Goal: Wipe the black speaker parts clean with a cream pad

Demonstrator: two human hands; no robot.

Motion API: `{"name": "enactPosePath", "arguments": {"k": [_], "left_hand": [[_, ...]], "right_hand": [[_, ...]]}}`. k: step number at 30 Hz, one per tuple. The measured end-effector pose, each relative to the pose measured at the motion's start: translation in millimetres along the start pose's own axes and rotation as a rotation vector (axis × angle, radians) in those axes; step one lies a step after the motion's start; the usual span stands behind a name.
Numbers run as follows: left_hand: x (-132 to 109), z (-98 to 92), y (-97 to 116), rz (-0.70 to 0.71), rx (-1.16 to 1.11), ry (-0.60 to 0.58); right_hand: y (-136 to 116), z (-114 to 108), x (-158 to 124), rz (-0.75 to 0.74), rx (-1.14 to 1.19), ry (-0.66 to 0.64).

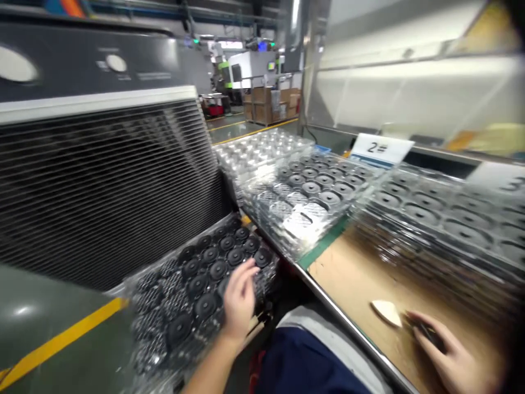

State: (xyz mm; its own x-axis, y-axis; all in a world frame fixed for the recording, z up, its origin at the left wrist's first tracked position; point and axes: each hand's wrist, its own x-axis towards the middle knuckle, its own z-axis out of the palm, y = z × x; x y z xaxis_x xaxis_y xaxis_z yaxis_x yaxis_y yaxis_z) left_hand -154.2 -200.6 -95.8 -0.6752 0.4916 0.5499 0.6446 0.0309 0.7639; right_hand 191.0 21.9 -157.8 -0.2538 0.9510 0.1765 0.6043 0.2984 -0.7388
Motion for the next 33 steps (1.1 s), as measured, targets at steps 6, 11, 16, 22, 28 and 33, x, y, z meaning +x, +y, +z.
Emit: {"name": "enactPosePath", "arguments": {"k": [6, 11, 16, 22, 28, 33], "left_hand": [[-3, 125.3, 112, -0.007, -0.61, -0.838], [-43, 183.9, 139, -0.626, -0.961, -1.103], [-67, 209.2, 125, -1.118, -1.145, -1.167], [-33, 215.3, 111, -1.45, -1.178, -1.079], [26, 227.6, 82, -1.461, -1.205, -0.922], [47, 241.4, 75, -1.467, -1.168, -0.853]], "right_hand": [[-22, -4, -14, 0.016, 0.152, -0.053], [-46, 0, -45, 0.002, 0.21, 0.018], [-61, 8, -47, -0.086, 0.114, 0.065], [-75, 4, -18, -0.163, -0.064, -0.139], [-59, 11, 4, 0.159, -0.079, -0.189], [-63, 26, 4, 0.083, 0.03, -0.249]]}}
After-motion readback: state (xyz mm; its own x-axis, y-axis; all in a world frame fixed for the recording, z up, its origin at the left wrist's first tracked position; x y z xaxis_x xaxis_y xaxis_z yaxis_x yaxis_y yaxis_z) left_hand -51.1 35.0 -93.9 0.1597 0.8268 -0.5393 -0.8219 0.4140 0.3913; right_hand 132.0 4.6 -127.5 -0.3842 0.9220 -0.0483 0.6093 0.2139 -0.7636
